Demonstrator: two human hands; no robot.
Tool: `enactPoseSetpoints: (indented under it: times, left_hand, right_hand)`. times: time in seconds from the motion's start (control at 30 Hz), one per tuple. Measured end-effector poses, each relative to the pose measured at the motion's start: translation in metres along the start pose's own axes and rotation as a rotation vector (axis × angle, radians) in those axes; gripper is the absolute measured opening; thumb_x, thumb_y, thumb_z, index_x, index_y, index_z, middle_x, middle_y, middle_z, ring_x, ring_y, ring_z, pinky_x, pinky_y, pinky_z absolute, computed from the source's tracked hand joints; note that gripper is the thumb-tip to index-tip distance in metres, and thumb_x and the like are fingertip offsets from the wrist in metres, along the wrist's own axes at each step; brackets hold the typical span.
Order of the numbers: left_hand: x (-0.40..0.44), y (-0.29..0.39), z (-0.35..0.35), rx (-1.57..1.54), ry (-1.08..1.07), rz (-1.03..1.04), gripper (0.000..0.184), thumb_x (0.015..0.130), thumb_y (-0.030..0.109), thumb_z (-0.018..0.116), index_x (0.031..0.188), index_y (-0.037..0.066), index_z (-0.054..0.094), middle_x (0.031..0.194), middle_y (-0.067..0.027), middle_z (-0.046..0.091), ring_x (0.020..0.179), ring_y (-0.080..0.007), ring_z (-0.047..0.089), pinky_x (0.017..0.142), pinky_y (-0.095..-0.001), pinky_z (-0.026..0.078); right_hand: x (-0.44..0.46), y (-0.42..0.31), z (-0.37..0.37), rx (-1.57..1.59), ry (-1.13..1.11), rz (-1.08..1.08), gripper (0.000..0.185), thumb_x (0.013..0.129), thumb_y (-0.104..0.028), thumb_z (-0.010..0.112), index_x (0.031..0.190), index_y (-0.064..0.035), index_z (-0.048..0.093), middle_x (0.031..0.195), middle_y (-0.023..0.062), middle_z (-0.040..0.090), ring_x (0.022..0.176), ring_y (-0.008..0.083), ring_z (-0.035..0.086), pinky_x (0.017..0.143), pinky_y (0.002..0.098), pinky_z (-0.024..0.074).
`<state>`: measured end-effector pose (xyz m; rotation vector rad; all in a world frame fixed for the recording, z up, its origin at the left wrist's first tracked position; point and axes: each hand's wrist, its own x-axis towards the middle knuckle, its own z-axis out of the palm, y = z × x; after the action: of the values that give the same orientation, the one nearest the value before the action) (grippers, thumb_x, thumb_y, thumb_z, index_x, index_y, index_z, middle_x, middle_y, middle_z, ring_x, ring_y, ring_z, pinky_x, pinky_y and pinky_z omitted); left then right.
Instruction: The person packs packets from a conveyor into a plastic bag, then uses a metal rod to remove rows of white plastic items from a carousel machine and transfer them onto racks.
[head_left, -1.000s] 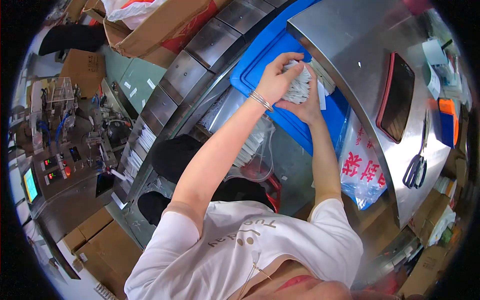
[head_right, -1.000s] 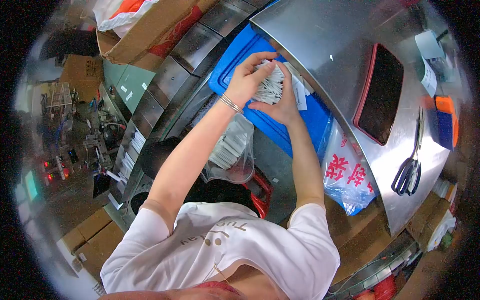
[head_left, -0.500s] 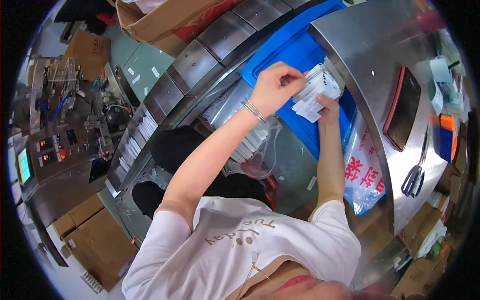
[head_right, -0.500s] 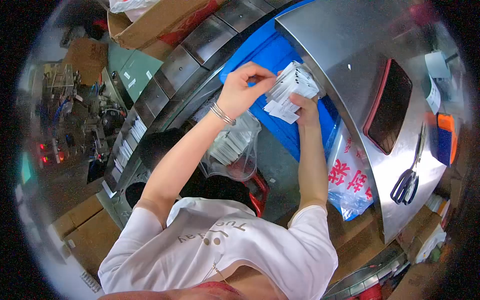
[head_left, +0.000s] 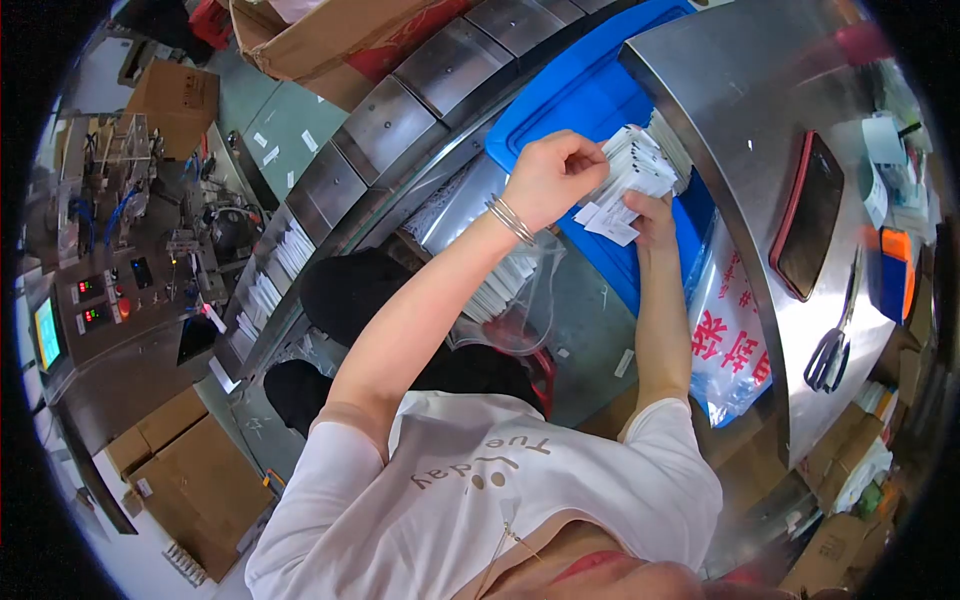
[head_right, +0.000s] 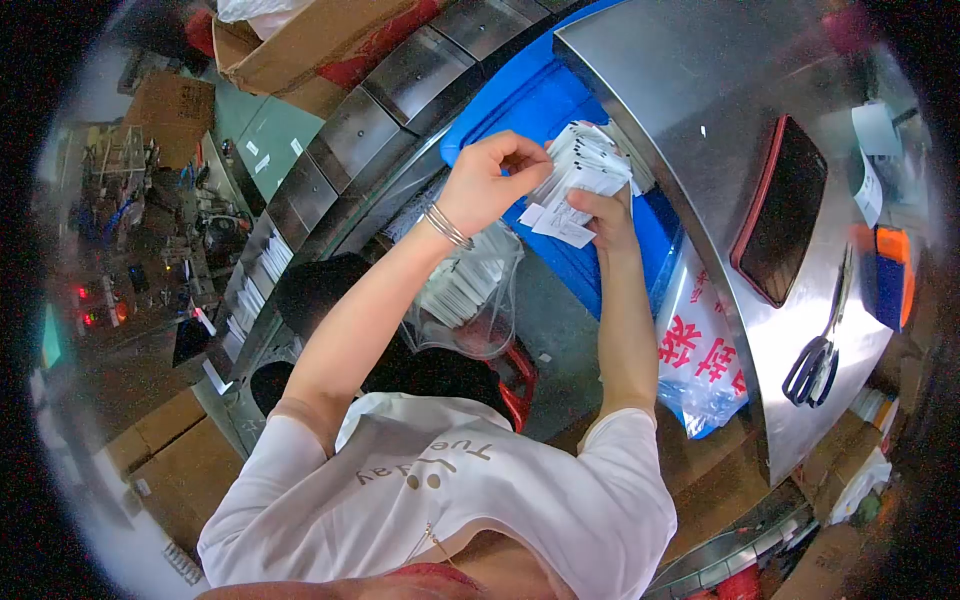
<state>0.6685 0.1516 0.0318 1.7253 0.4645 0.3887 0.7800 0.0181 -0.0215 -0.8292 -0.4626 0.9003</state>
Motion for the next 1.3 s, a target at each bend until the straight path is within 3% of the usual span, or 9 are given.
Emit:
enactPoseSetpoints:
  times: [0.3, 0.7, 0.8, 0.87, 1.07, 1.17, 1.3]
  left_hand:
    - [0.011, 0.005, -0.010, -0.026, -0.186, -0.132, 0.016, 0.082, 0.013, 0.063, 0.089, 0.000, 0.062, 0.079, -0.0024, 0.062, 0.072, -0.0071, 0.056, 0.065, -0.0231, 0.047]
    - [0.029, 0.018, 0.001, 0.139, -0.247, 0.040, 0.015, 0.083, 0.013, 0.062, 0.088, -0.001, 0.060, 0.076, -0.0030, 0.060, 0.071, -0.0083, 0.054, 0.065, -0.0237, 0.046]
    - [0.025, 0.005, 0.013, 0.048, -0.101, 0.072, 0.015, 0.085, 0.013, 0.061, 0.091, -0.001, 0.061, 0.079, -0.0047, 0.063, 0.074, -0.0090, 0.058, 0.067, -0.0236, 0.047]
    - [0.019, -0.001, 0.017, -0.115, 0.134, -0.056, 0.017, 0.087, 0.013, 0.059, 0.095, -0.002, 0.062, 0.083, -0.0065, 0.066, 0.078, -0.0094, 0.060, 0.069, -0.0230, 0.048]
    - [0.006, -0.015, 0.026, -0.155, 0.157, -0.033, 0.019, 0.088, 0.013, 0.059, 0.098, -0.003, 0.064, 0.085, -0.0064, 0.066, 0.079, -0.0085, 0.060, 0.070, -0.0217, 0.048]
    - [0.008, -0.021, 0.023, -0.199, 0.162, -0.132, 0.017, 0.086, 0.011, 0.061, 0.098, -0.002, 0.064, 0.084, -0.0055, 0.066, 0.078, -0.0085, 0.060, 0.070, -0.0218, 0.048]
    - [0.012, -0.023, 0.018, -0.259, 0.108, -0.082, 0.015, 0.084, 0.008, 0.063, 0.096, -0.002, 0.064, 0.084, -0.0046, 0.066, 0.076, -0.0084, 0.059, 0.069, -0.0227, 0.048]
  right_hand:
    - [0.000, -0.009, 0.001, -0.039, 0.008, 0.028, 0.080, 0.058, -0.006, 0.072, 0.131, -0.0053, 0.037, 0.117, 0.0137, 0.054, 0.107, 0.0240, 0.054, 0.093, 0.0324, 0.0429]
    - [0.002, -0.010, -0.005, -0.172, 0.056, -0.102, 0.080, 0.055, 0.001, 0.074, 0.128, -0.0026, 0.041, 0.116, 0.0095, 0.054, 0.107, 0.0205, 0.054, 0.094, 0.0322, 0.0416]
    - [0.004, -0.007, -0.005, -0.217, 0.096, -0.121, 0.078, 0.056, 0.002, 0.074, 0.127, -0.0018, 0.041, 0.115, 0.0099, 0.056, 0.105, 0.0203, 0.055, 0.091, 0.0320, 0.0435]
    - [0.006, -0.004, -0.003, -0.237, 0.115, -0.135, 0.077, 0.057, 0.003, 0.074, 0.127, -0.0013, 0.041, 0.114, 0.0102, 0.057, 0.104, 0.0201, 0.056, 0.090, 0.0318, 0.0448]
    - [0.005, 0.001, 0.000, -0.382, 0.140, -0.229, 0.076, 0.062, 0.003, 0.075, 0.128, 0.0004, 0.039, 0.115, 0.0125, 0.056, 0.104, 0.0198, 0.057, 0.087, 0.0299, 0.0472]
    - [0.004, 0.009, -0.005, -0.384, 0.137, -0.181, 0.083, 0.061, 0.005, 0.075, 0.132, -0.0008, 0.033, 0.119, 0.0137, 0.054, 0.107, 0.0210, 0.055, 0.089, 0.0318, 0.0470]
    - [0.003, 0.010, -0.003, -0.389, 0.129, -0.223, 0.092, 0.060, 0.005, 0.077, 0.136, -0.0020, 0.025, 0.123, 0.0152, 0.049, 0.111, 0.0238, 0.053, 0.091, 0.0349, 0.0464]
